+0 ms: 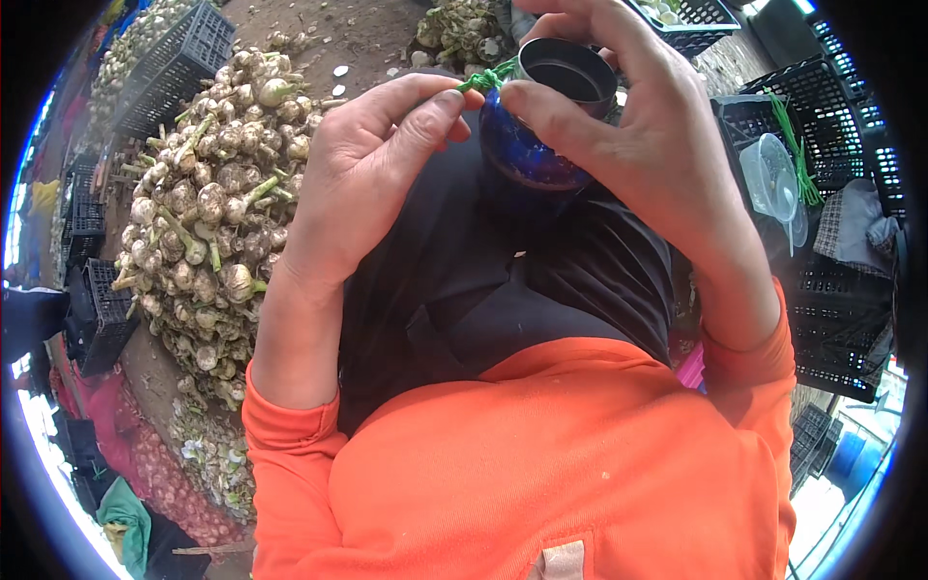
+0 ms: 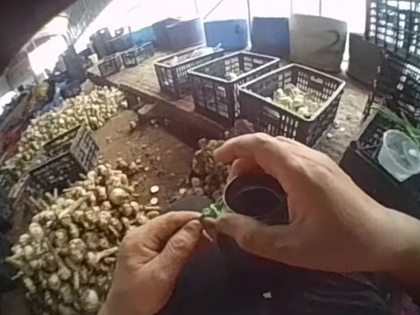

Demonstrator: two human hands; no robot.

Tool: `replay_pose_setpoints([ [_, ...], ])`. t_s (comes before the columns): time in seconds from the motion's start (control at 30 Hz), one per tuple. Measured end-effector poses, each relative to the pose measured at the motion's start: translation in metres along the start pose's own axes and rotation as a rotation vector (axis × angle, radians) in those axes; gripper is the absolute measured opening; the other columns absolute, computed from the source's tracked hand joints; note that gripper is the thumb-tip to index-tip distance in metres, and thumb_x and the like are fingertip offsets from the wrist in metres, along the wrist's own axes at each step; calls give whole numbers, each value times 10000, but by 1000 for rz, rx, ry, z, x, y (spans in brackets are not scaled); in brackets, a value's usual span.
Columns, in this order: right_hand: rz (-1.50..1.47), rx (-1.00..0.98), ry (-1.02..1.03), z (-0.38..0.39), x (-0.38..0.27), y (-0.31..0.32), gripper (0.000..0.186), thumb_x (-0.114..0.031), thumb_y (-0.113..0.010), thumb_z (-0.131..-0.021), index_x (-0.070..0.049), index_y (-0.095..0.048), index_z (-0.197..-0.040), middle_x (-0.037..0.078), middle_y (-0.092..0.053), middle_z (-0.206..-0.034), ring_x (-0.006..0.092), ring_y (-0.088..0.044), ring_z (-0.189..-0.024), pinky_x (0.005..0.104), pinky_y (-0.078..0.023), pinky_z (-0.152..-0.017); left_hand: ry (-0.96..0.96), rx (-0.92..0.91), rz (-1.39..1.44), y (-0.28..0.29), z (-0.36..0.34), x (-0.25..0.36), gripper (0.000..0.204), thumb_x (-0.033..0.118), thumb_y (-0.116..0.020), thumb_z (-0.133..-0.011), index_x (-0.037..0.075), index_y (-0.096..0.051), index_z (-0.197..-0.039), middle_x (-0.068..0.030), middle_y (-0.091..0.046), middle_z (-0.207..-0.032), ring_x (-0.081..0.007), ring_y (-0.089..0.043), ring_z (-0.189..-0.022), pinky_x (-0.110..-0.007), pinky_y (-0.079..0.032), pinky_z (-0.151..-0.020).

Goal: The person creates a handle or fastening for a blue metal bottle by braiding green plastic twine, cutting the excess with a blade, and tying the braided cord around the neck of the bottle.

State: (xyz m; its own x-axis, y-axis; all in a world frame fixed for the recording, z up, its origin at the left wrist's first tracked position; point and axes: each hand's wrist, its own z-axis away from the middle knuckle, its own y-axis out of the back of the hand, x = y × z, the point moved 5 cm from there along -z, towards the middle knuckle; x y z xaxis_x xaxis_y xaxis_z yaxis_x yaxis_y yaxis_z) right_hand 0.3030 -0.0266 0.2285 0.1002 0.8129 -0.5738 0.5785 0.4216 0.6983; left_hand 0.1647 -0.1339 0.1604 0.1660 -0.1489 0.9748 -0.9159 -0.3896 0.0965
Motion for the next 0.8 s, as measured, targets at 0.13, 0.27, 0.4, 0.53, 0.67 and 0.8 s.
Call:
replay_pose_setpoints([
  [0.13,39,46,143,2,2,1,493,-184,-736,-803,24,-522,-1195,151,-619,-1012,262,-637,-946,336,-514,-817,36,-8,1,0,3,-5,212,174,-584,-946,-10,-683,-984,-18,-656,-823,-84,-592,-784,-227,-475,-723],
  [0.27,179,21,91,5,-9,2,461,-181,-733,-807,20,-527,-1168,147,-617,-1009,260,-638,-954,336,-514,-816,23,84,-125,2,19,12,207,167,-582,-943,-14,-683,-947,-20,-654,-814,-84,-583,-742,-228,-470,-680],
  [0.4,42,99,166,13,-19,2,404,-169,-724,-808,8,-531,-1115,145,-610,-980,269,-632,-931,349,-507,-791,26,153,-153,3,35,30,201,161,-586,-937,-11,-689,-920,-23,-652,-816,-85,-571,-695,-225,-458,-633],
  [0.53,68,103,247,15,-15,1,365,-147,-720,-797,0,-528,-1071,139,-605,-960,287,-616,-883,370,-478,-787,177,28,-17,17,11,-6,253,224,-577,-941,6,-699,-901,-11,-632,-782,-72,-558,-745,-232,-444,-723],
  [0.67,58,193,328,19,-18,-1,362,-121,-710,-781,-1,-527,-1069,130,-604,-950,287,-599,-863,368,-457,-810,195,20,125,7,-28,-25,237,221,-573,-936,23,-702,-957,-14,-640,-814,-85,-567,-784,-237,-441,-760],
  [0.8,73,247,375,20,-12,3,366,-108,-702,-777,2,-529,-1080,134,-601,-959,286,-593,-869,368,-454,-810,174,-210,358,-38,-77,-13,210,161,-539,-977,4,-638,-1075,-38,-672,-987,-89,-620,-881,-219,-487,-776],
])
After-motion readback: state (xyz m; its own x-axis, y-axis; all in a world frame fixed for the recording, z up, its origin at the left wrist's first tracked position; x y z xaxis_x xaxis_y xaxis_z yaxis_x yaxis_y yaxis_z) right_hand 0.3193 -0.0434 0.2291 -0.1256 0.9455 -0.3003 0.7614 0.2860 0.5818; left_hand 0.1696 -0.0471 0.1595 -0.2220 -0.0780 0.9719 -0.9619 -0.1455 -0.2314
